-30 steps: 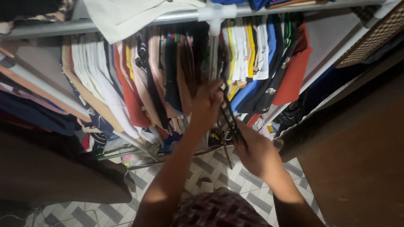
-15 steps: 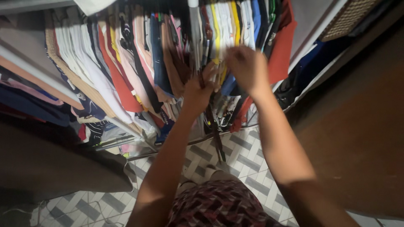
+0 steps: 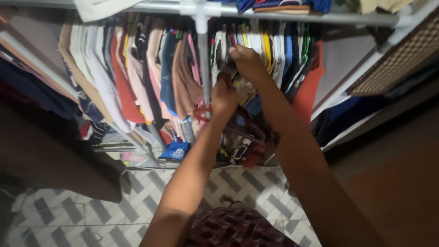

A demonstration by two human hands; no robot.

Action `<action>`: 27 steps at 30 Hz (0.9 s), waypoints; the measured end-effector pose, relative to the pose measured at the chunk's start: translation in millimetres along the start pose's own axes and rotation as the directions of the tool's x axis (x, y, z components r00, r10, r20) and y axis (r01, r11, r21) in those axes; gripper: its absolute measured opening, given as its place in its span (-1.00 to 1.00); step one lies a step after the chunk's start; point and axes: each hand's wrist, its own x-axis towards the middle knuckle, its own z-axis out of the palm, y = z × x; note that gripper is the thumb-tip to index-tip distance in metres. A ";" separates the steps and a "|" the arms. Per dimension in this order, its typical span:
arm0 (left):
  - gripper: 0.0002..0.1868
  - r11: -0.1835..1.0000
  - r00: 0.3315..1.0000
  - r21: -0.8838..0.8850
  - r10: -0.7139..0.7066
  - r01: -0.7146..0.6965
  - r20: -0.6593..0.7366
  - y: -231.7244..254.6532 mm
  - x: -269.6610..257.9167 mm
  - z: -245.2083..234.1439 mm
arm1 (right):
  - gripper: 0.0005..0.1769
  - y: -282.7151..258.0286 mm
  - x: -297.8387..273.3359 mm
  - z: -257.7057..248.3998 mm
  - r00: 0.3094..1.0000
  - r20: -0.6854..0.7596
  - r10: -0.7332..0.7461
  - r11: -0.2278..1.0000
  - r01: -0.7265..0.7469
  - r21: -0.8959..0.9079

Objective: The person places a pink garment onto a hanger, hangs the garment on a rack in a closet, and then removes several empty hangers from the rack.

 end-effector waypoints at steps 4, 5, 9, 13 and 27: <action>-0.65 0.974 0.948 0.034 -0.226 0.224 0.225 29.1 8.4 -10.8 | -0.67 3.1 4.7 -19.7 0.994 -0.031 -0.107 0.989 0.103 -0.105; -0.64 0.979 0.941 0.071 -0.202 0.190 0.272 34.1 12.9 -10.4 | -0.73 5.7 7.7 -19.7 0.995 -0.050 -0.091 0.988 0.084 -0.127; -0.50 0.990 0.941 0.031 -0.137 0.134 0.309 24.9 25.2 -16.0 | -0.81 14.2 18.8 -24.6 0.999 -0.053 0.000 1.000 -0.001 -0.001; -0.31 0.949 0.994 -0.309 0.082 -0.058 0.067 14.0 26.3 -15.4 | -0.79 14.8 13.8 -33.8 0.977 -0.194 -0.094 0.995 0.090 -0.032; -0.47 0.968 0.990 -0.212 0.132 -0.138 -0.045 49.3 5.4 -60.1 | -0.56 -31.5 15.0 -18.3 0.995 0.021 -0.102 0.995 0.102 -0.004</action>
